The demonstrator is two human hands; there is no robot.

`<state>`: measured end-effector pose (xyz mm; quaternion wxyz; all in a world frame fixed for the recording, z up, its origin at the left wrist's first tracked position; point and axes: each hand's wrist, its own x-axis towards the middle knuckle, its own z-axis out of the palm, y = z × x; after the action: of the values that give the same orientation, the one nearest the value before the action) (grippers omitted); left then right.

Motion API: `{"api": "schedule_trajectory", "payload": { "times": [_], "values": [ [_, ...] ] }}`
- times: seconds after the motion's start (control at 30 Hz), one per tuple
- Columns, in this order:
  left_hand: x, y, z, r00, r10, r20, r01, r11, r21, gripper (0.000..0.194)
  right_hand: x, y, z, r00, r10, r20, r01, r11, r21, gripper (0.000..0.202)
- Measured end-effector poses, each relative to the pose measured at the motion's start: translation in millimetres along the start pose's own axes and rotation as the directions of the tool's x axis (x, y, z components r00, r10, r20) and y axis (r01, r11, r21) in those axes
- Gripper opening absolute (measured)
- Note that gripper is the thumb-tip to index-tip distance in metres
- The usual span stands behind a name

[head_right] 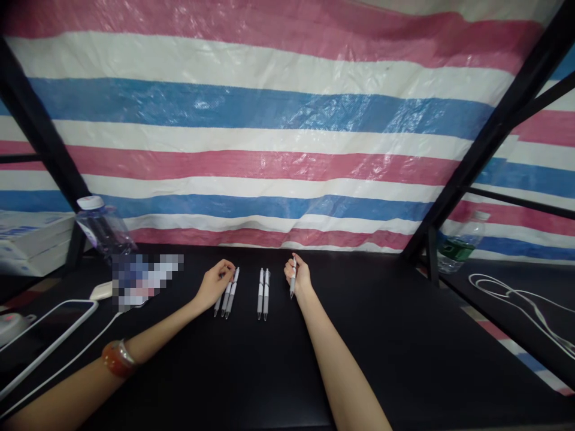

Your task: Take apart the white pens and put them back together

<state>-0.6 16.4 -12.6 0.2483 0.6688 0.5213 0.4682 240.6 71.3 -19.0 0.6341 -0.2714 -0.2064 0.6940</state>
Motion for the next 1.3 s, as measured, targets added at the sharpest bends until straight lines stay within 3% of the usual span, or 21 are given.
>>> {"api": "schedule_trajectory", "payload": {
  "times": [0.33,0.63,0.73,0.87,1.0,1.1,1.3],
  "values": [
    [-2,2,-0.3,0.999,0.044,0.002,-0.044,0.996,0.082,0.010,-4,-3,4,1.000,0.003,-0.027,-0.004,0.999,-0.045,0.021],
    [-12,21,-1.5,0.962,0.272,0.026,-0.268,0.916,0.299,0.021,-6,4,20,0.985,-0.099,-0.140,0.065,0.972,-0.226,0.014],
    [-17,26,-3.9,0.897,0.420,0.137,-0.441,0.840,0.314,0.029,-10,11,28,0.964,-0.209,-0.165,0.154,0.943,-0.295,0.013],
    [-23,32,-4.1,0.720,0.614,0.325,-0.694,0.654,0.301,0.046,-19,23,41,0.892,-0.439,-0.112,0.360,0.837,-0.411,0.026],
    [-28,39,0.2,0.561,0.712,0.421,-0.827,0.459,0.325,0.044,-31,32,57,0.898,-0.440,-0.013,0.386,0.801,-0.458,0.032],
    [-29,41,2.3,0.519,0.739,0.430,-0.850,0.393,0.350,0.034,-40,35,66,0.907,-0.421,0.032,0.373,0.764,-0.527,0.035],
    [-29,41,1.0,0.503,0.732,0.459,-0.860,0.373,0.348,0.031,-45,35,68,0.925,-0.338,0.175,0.364,0.648,-0.669,0.040]
  ]
}}
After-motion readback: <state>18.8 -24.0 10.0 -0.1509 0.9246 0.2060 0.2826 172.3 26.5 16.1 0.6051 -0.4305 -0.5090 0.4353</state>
